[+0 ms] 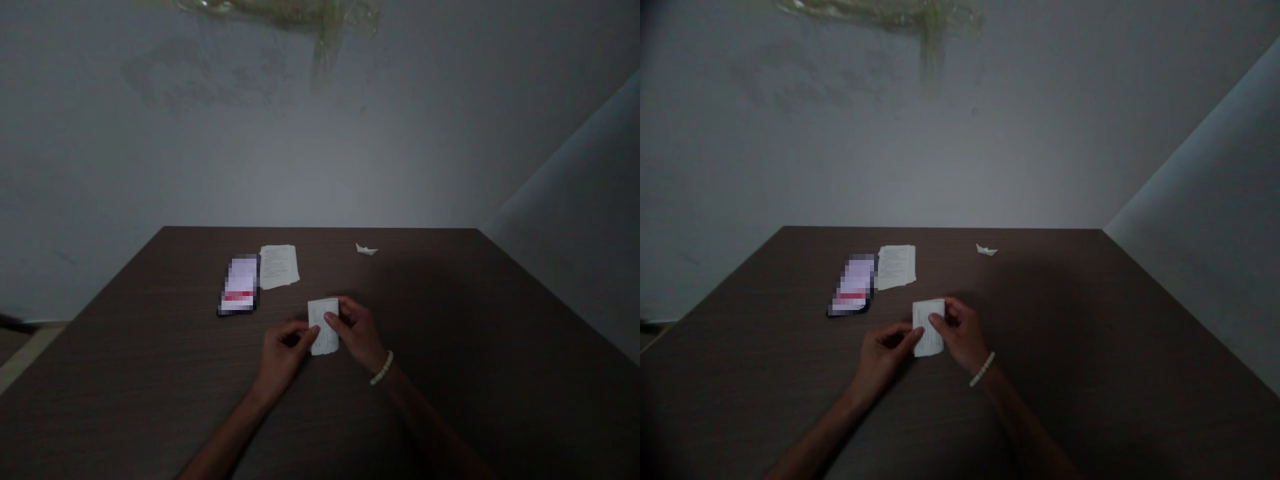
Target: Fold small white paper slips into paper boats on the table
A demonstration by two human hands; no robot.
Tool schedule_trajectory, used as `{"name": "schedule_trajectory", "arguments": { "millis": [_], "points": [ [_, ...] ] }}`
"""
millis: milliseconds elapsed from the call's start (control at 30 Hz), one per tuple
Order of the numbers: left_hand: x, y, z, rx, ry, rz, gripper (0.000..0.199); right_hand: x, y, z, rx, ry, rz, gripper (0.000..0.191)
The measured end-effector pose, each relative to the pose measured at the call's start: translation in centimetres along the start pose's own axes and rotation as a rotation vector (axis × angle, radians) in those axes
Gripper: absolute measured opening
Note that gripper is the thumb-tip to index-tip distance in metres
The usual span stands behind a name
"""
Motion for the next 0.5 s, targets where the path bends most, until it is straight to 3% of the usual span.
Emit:
{"name": "schedule_trajectory", "arguments": {
  "millis": [500],
  "points": [
    [0.9, 0.3, -0.6, -0.106, -0.003, 0.020, 0.025, -1.1, -0.5, -0.6, 0.051, -0.072, 0.055, 0.026]
  ]
}}
Point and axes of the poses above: each hand's wrist, its own y-axis towards the middle knuckle, its own z-axis out of the palm, x = y × z, the point moved 3 cm from there along y, towards the middle knuckle, and after that the axes turned 7 degrees about z, right-handed, at the moved point
